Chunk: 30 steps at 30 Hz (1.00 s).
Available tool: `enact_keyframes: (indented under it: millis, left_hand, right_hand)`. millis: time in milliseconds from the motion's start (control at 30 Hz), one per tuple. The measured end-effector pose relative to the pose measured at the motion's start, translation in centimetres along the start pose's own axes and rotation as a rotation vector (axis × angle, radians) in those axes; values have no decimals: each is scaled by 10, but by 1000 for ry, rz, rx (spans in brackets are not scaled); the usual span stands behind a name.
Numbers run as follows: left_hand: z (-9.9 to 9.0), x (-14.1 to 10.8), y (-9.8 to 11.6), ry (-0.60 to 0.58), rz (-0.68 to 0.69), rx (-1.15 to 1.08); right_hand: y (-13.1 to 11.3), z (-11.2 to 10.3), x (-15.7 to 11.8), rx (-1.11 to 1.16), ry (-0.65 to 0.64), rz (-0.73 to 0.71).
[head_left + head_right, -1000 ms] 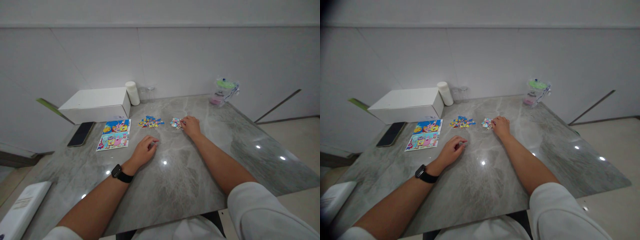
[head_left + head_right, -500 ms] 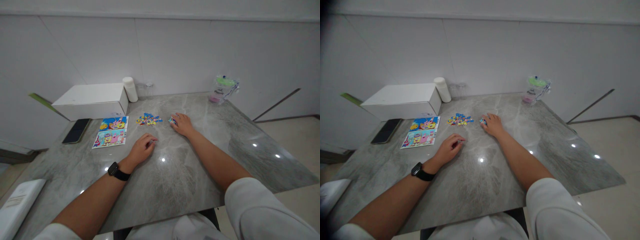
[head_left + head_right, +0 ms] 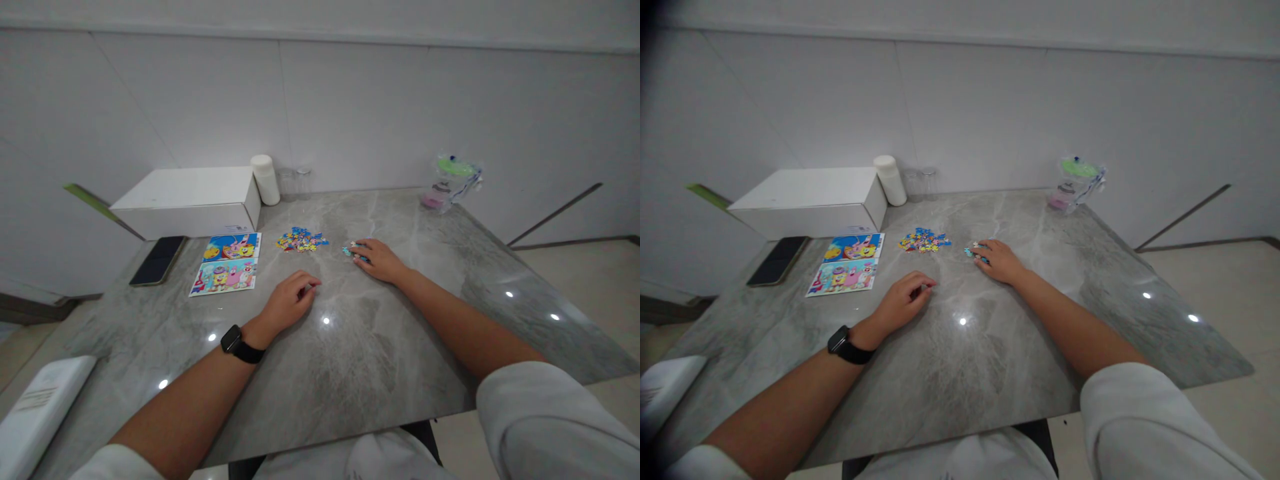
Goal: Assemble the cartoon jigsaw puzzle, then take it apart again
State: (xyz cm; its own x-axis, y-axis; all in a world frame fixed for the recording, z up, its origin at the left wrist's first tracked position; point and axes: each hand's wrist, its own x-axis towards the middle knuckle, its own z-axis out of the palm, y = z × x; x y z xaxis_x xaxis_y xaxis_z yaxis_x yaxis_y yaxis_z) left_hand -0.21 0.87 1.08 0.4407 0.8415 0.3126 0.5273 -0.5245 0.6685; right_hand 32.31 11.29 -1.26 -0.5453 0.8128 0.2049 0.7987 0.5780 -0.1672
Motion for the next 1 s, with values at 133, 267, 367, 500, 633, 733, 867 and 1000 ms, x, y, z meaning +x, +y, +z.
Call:
enact_keyframes:
  millis: [133,267,367,500,633,733,867,1000]
  left_hand:
    - [2,-1,2,-10,40,35]
    - [7,3,7,-10,103,107]
    - [14,17,12,-40,124,196]
    - [34,55,15,-57,161,314]
    - [70,100,19,-43,77,386]
    - [97,118,25,-90,65,414]
    - [117,116,38,-125,128,412]
    - [116,100,52,-216,179,418]
  right_hand:
    - [-5,-11,-47,64,10,-49]
    - [1,-25,-71,133,65,-17]
    - [13,-33,-73,138,175,103]
    - [22,-32,-73,140,184,113]
    - [20,-26,-77,131,87,41]
    - [22,-27,-81,96,77,105]
    - [32,-32,-86,43,87,224]
    - [36,-38,-89,23,57,259]
